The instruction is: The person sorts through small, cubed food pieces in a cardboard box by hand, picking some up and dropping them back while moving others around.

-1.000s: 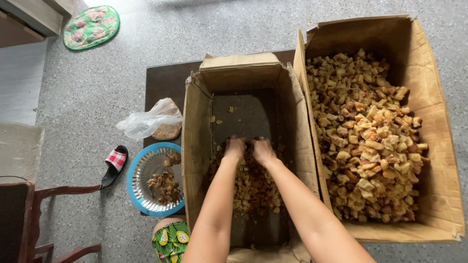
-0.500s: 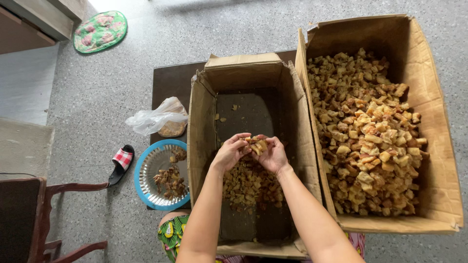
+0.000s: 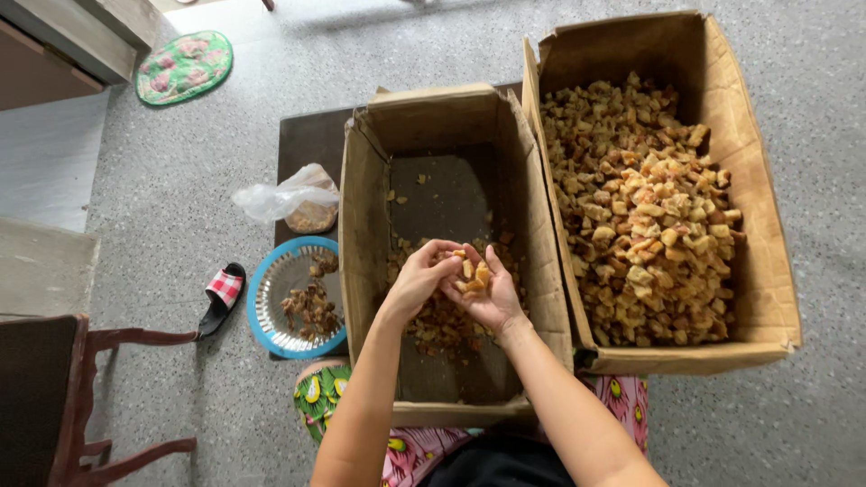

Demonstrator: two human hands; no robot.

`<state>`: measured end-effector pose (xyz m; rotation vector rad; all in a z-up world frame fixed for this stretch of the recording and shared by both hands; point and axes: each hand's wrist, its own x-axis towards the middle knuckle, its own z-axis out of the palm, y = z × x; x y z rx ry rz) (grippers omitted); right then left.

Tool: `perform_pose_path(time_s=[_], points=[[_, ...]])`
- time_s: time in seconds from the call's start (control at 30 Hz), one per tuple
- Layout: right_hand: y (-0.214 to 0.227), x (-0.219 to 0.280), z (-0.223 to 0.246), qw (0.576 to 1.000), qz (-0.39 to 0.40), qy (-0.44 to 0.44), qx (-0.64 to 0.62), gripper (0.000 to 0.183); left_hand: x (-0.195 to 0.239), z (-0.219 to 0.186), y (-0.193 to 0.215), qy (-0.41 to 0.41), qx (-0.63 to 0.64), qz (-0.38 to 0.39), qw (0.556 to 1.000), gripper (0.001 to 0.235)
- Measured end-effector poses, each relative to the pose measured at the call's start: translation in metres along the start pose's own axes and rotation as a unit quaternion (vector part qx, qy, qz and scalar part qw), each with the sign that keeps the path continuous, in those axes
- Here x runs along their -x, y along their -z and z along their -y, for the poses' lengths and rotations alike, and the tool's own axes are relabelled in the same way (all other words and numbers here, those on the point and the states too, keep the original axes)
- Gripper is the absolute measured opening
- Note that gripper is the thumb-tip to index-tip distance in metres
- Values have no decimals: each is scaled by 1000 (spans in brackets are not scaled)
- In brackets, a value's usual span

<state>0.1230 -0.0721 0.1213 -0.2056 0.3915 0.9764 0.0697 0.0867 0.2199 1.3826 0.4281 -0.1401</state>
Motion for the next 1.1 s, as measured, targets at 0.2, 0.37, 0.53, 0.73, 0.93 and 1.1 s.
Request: perform_pose_path(time_s=[0.2, 0.37, 0.53, 0.73, 0.93, 1.1], points=[[-9, 28, -17, 999, 41, 5, -13, 48, 34, -30, -43, 26, -257, 25, 966, 29], [-5, 39, -12, 998, -8, 10, -67, 37, 42, -29, -13, 4, -234, 10, 972, 34], [17, 42, -1, 991, -23, 57, -117, 24, 29, 27, 66, 0, -373, -196, 907, 34], [50, 34, -2, 979, -104, 101, -142, 22, -21, 153, 91, 99, -481, -164, 855, 42], [61, 29, -4, 981, -114, 93, -124, 21, -46, 212, 82, 47, -579, -164, 798, 49], [63, 26, 0, 983, -112, 87, -118, 20, -40, 172, 85, 123, -462, -165, 863, 74]])
